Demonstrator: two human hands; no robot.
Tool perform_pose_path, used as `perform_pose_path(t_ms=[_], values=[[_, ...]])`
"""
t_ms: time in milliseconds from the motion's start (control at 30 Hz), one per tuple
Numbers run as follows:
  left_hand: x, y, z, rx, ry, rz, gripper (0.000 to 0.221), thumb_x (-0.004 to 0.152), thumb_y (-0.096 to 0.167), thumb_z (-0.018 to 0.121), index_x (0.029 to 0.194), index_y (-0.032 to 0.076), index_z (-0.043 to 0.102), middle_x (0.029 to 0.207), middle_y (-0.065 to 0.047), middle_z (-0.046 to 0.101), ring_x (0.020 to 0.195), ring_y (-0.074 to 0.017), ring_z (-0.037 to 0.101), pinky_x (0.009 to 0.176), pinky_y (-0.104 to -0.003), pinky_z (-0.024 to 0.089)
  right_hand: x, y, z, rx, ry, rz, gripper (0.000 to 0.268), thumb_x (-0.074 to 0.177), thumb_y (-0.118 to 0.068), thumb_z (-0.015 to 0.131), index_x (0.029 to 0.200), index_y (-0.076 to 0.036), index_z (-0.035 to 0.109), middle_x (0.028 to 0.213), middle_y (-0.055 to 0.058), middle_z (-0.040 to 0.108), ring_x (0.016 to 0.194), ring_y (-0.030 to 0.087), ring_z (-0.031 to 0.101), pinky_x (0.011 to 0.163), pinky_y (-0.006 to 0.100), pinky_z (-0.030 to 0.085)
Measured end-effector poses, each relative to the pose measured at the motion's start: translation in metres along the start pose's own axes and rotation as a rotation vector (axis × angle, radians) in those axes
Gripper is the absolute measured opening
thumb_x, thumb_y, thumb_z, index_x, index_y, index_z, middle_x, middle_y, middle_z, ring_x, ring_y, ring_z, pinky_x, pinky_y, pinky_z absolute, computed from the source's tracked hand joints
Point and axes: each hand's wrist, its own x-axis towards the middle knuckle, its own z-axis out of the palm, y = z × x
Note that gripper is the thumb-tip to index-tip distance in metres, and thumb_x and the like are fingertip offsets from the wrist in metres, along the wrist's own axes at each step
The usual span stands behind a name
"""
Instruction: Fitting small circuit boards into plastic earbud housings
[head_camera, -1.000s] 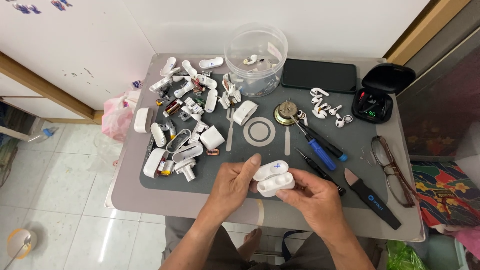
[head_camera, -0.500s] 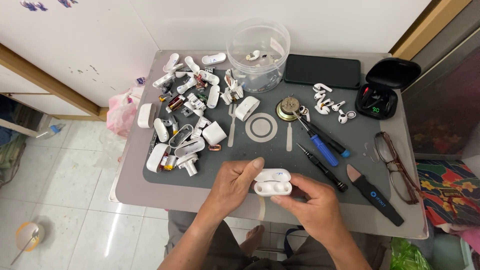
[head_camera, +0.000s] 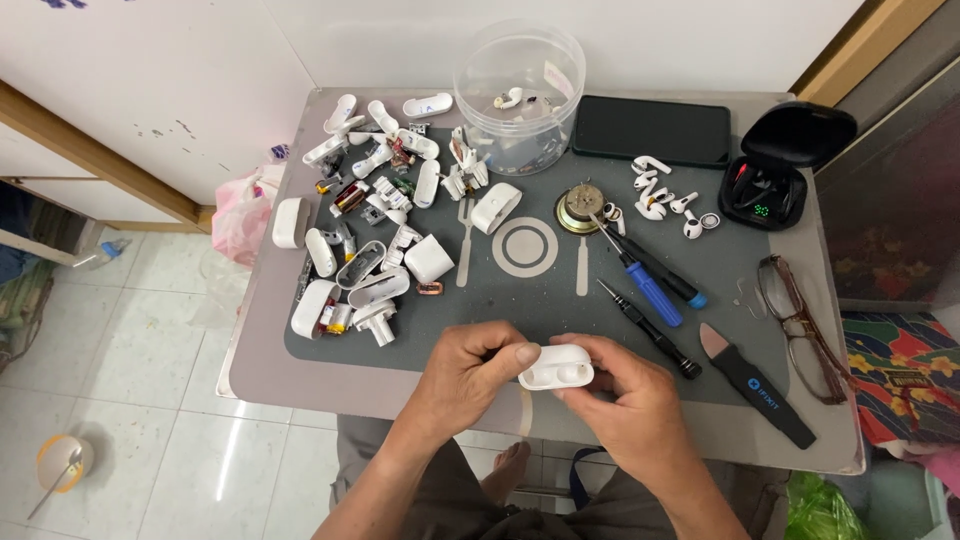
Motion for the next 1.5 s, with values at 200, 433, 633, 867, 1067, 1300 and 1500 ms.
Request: perform_pose_path(t_ms=[200,433,633,867,1067,1300,1500], values=[[0.000,0.002,0.000,-0.001,-0.001,-0.028,0.032,0.097,0.034,0.067,0.078,0.009,0.072,0.070,0.002,0.069,0.065,-0.0078,0.057,0.058,-0.025,0.042,0.000,-0.001,0.000,0.004,0.003,-0.013,0.036,0.080,-0.008,0.082,0.115,-0.013,0.078,0.106,-0.001,0.083,0.091,0.008,0.079,0.081,0.021,0.066],[-0.004,0.007,0.001,0.012,0.004,-0.042,0.024,0.092,0.029,0.074,0.077,0.011,0.075,0.066,0.005,0.064,0.061,-0.0058,0.049,0.056,-0.026,0.037,-0.001,0.008,0.000,0.100,0.022,0.020,0.032,0.080,0.001,0.078,0.111,-0.008,0.076,0.120,0.006,0.081,0.104,0.011,0.076,0.084,0.022,0.062],[-0.009,0.013,0.006,0.033,-0.002,-0.053,0.020,0.088,0.026,0.080,0.081,0.007,0.077,0.064,0.001,0.065,0.057,-0.0064,0.048,0.051,-0.026,0.037,-0.001,0.012,-0.009,0.270,-0.006,0.115,0.053,0.086,0.005,0.066,0.138,-0.005,0.064,0.120,0.012,0.078,0.094,0.019,0.076,0.083,0.030,0.068],[-0.013,-0.001,0.017,0.213,0.119,0.166,0.026,0.099,0.030,0.066,0.089,0.007,0.073,0.068,0.000,0.065,0.057,-0.0123,0.054,0.052,-0.030,0.041,-0.001,0.003,-0.007,0.312,-0.071,0.033,0.070,0.092,0.001,0.059,0.158,-0.006,0.038,0.136,0.014,0.067,0.107,0.018,0.065,0.091,0.030,0.058],[-0.013,0.007,0.018,0.164,0.121,0.037,0.027,0.098,0.031,0.066,0.086,0.009,0.075,0.066,0.003,0.065,0.057,-0.0098,0.053,0.053,-0.029,0.040,-0.002,0.000,0.006,0.083,-0.045,-0.049,0.095,0.079,0.003,0.075,0.161,-0.012,0.029,0.147,0.009,0.059,0.101,0.013,0.069,0.091,0.026,0.059],[-0.010,0.014,0.010,0.014,0.059,-0.058,0.028,0.100,0.026,0.066,0.077,0.009,0.069,0.061,0.005,0.054,0.056,-0.0070,0.043,0.051,-0.029,0.034,-0.002,0.007,0.008,-0.080,-0.017,-0.071,0.104,0.072,-0.008,0.085,0.161,-0.010,0.031,0.125,0.004,0.069,0.096,0.011,0.064,0.088,0.026,0.058],[-0.010,0.029,0.012,0.097,0.053,-0.103,0.016,0.086,0.025,0.078,0.084,0.012,0.069,0.068,0.004,0.062,0.060,-0.0078,0.048,0.055,-0.028,0.040,-0.004,0.013,0.007,-0.175,-0.030,-0.123,0.097,0.073,-0.007,0.079,0.160,-0.009,0.035,0.134,0.007,0.068,0.105,0.016,0.071,0.090,0.030,0.059]])
